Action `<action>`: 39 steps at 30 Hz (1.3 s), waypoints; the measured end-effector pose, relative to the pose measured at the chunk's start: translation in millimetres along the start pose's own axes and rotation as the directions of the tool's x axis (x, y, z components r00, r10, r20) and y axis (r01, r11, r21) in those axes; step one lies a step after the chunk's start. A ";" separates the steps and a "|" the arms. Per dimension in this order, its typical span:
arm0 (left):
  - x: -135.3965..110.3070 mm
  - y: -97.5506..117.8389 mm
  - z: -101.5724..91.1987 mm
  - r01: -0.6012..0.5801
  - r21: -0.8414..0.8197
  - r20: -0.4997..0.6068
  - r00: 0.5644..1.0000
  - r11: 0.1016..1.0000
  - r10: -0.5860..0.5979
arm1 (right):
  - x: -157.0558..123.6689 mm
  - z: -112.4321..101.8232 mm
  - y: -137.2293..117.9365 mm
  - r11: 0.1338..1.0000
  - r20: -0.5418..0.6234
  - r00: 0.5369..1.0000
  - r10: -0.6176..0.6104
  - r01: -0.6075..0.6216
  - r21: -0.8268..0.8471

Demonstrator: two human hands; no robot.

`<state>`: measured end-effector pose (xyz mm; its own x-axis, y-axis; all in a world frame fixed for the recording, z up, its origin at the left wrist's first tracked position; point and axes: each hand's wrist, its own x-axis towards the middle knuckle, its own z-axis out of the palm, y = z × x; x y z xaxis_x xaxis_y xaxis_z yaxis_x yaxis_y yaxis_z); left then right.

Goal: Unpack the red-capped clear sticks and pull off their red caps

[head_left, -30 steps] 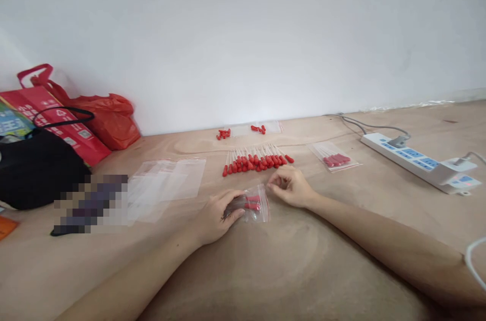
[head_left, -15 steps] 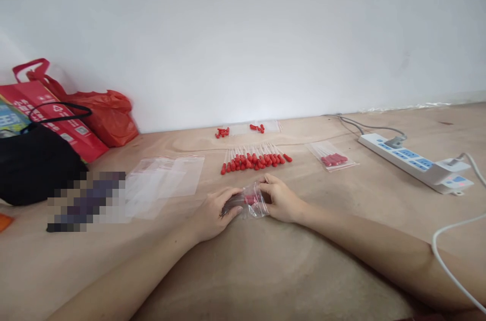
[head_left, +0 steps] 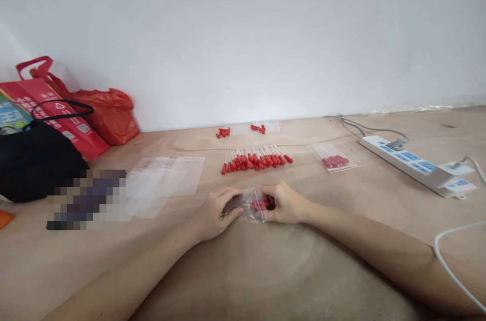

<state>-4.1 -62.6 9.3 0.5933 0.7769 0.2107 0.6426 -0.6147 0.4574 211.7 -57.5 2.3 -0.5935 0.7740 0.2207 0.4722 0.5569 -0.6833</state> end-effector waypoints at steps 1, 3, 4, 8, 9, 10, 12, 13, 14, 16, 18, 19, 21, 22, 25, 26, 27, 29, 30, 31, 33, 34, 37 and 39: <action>0.0 -0.1 -0.2 0.003 -0.002 0.000 1.000 1.000 -0.003 | -0.6 0.1 2.0 0.998 -0.025 1.000 0.005 -0.004 0.056; -0.2 -0.5 -0.1 0.010 -0.004 0.004 1.000 1.000 -0.010 | -0.7 -1.4 8.5 0.981 -0.087 0.995 0.053 -0.035 0.190; -0.3 -0.7 0.0 0.011 -0.005 0.007 1.000 1.000 -0.011 | -0.2 -3.7 12.6 0.962 -0.107 0.990 0.087 -0.055 0.268; -1.0 -1.2 0.4 0.029 -0.008 0.022 0.999 1.000 -0.029 | 3.4 -28.9 31.3 0.863 -0.093 0.985 0.142 -0.077 0.500; -1.2 -1.1 -0.1 0.034 -0.006 0.028 0.999 0.999 -0.033 | 3.7 -38.4 36.1 0.841 -0.094 0.985 0.145 -0.072 0.537; -1.4 -0.8 -0.9 0.036 0.000 0.036 0.999 0.999 -0.036 | 3.5 -48.1 40.8 0.817 -0.094 0.984 0.154 -0.073 0.572; -1.8 -0.3 -4.0 0.027 0.021 0.070 0.997 0.999 -0.029 | 2.1 -65.9 50.0 0.760 -0.111 0.973 0.203 -0.085 0.644; -2.0 -0.1 -6.0 0.011 0.036 0.109 0.994 0.999 -0.015 | 1.4 -73.0 54.3 0.727 -0.143 0.961 0.237 -0.077 0.683; -2.1 0.0 -8.2 -0.016 0.055 0.161 0.987 0.998 0.007 | 0.9 -78.4 58.2 0.697 -0.182 0.945 0.272 -0.063 0.714; -2.3 -0.1 -12.1 -0.093 0.095 0.280 0.958 0.991 0.063 | 2.0 -84.2 64.7 0.655 -0.273 0.900 0.340 -0.018 0.756; -2.5 -0.2 -14.4 -0.161 0.121 0.366 0.924 0.980 0.107 | 6.3 -84.1 68.4 0.644 -0.353 0.853 0.384 0.026 0.764; -2.7 -0.2 -14.7 -0.177 0.131 0.385 0.916 0.975 0.114 | 9.8 -82.4 69.1 0.653 -0.385 0.835 0.393 0.041 0.756; -3.1 0.3 -13.5 -0.175 0.155 0.395 0.913 0.972 0.101 | 18.8 -76.9 68.3 0.701 -0.433 0.814 0.387 0.045 0.712; -3.4 0.7 -12.3 -0.165 0.170 0.395 0.915 0.972 0.086 | 24.1 -73.2 67.0 0.738 -0.452 0.807 0.380 0.031 0.674; -5.2 3.8 -8.7 -0.120 0.222 0.387 0.922 0.968 0.026 | 42.0 -60.1 61.8 0.861 -0.533 0.774 0.343 -0.031 0.508; -6.5 5.5 -7.8 -0.097 0.239 0.383 0.924 0.966 -0.002 | 48.0 -55.3 60.3 0.900 -0.573 0.761 0.302 -0.030 0.435; -8.3 7.3 -7.2 -0.066 0.258 0.373 0.927 0.964 -0.037 | 53.6 -50.5 59.2 0.938 -0.624 0.744 0.238 -0.011 0.346; -13.1 11.3 -6.4 0.013 0.301 0.329 0.937 0.953 -0.117 | 63.0 -41.3 58.0 0.985 -0.670 0.734 0.109 0.010 0.172; -15.8 13.2 -6.0 0.052 0.322 0.292 0.944 0.945 -0.152 | 66.5 -37.2 57.9 0.995 -0.674 0.737 0.057 0.015 0.101; -18.2 14.9 -5.5 0.086 0.340 0.246 0.953 0.937 -0.176 | 69.3 -33.6 58.1 0.999 -0.666 0.745 0.019 0.013 0.044; -20.6 17.2 -4.0 0.123 0.361 0.157 0.969 0.924 -0.191 | 72.6 -27.8 59.0 0.999 -0.646 0.763 -0.030 0.006 -0.040; -20.1 17.6 -3.3 0.125 0.364 0.120 0.976 0.923 -0.179 | 73.3 -25.7 59.5 0.997 -0.635 0.771 -0.051 0.005 -0.074; -11.4 16.0 -2.4 0.069 0.326 0.039 0.995 0.943 -0.087 | 72.8 -22.1 60.3 0.987 -0.604 0.789 -0.111 0.017 -0.158; -2.9 12.8 -4.0 -0.009 0.271 0.032 0.999 0.963 0.000 | 70.8 -21.8 59.7 0.982 -0.595 0.792 -0.134 0.026 -0.187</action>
<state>0.5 -72.2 18.0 0.6087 0.7720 0.1833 0.7445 -0.6356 0.2044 212.1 37.1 -7.7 -0.1456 0.7182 0.6805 0.5702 0.6230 -0.5355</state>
